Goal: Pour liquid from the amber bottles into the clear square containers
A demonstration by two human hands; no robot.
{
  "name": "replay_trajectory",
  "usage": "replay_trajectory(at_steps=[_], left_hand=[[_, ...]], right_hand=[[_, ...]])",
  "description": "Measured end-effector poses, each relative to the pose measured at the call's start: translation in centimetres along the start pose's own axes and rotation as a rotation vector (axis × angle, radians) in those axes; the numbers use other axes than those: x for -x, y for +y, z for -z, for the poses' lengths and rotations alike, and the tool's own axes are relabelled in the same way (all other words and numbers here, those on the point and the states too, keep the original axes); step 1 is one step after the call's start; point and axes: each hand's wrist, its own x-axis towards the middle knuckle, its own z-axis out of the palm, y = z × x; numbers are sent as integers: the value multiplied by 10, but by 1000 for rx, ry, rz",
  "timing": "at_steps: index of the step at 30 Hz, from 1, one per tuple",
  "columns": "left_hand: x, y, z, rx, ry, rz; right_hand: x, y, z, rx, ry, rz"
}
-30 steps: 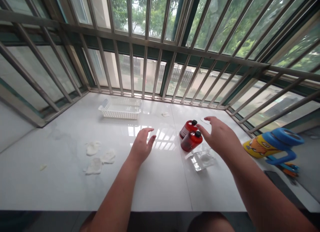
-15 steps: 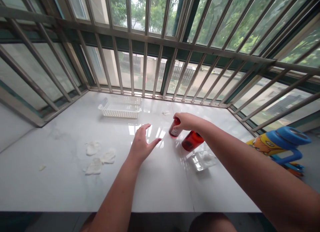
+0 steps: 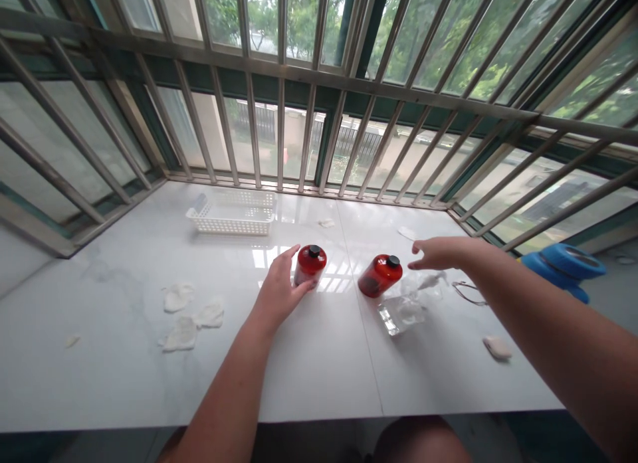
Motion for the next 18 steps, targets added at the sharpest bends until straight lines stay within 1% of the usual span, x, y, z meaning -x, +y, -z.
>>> replay_trajectory(at_steps=[2,5,7,9,11,13,16,18], left_hand=[[0,0,-1,3,-15,-9],[0,0,-2,4,-19,-7],[0,1,-2,11,-29,-9],[0,2,-1,24,-39,-29],[-1,3,0,36,-48,-84],[-1,3,1,33,-62,-137],[0,3,1,16,-95,-154],[1,3,0,16,-108,-154]], right_hand=[[2,18,-19,-13,-71,-44],[1,33,-43,-55,-138,-72],[-4,39,-53,-88,-162,-76],[-10,41,-56,-106,-153,-69],[-16,42,-53,-95,-100,-60],[-20,39,-45,-55,-4,-47],[-21,27,-23,24,184,-28],[-18,13,-3,60,310,-21]])
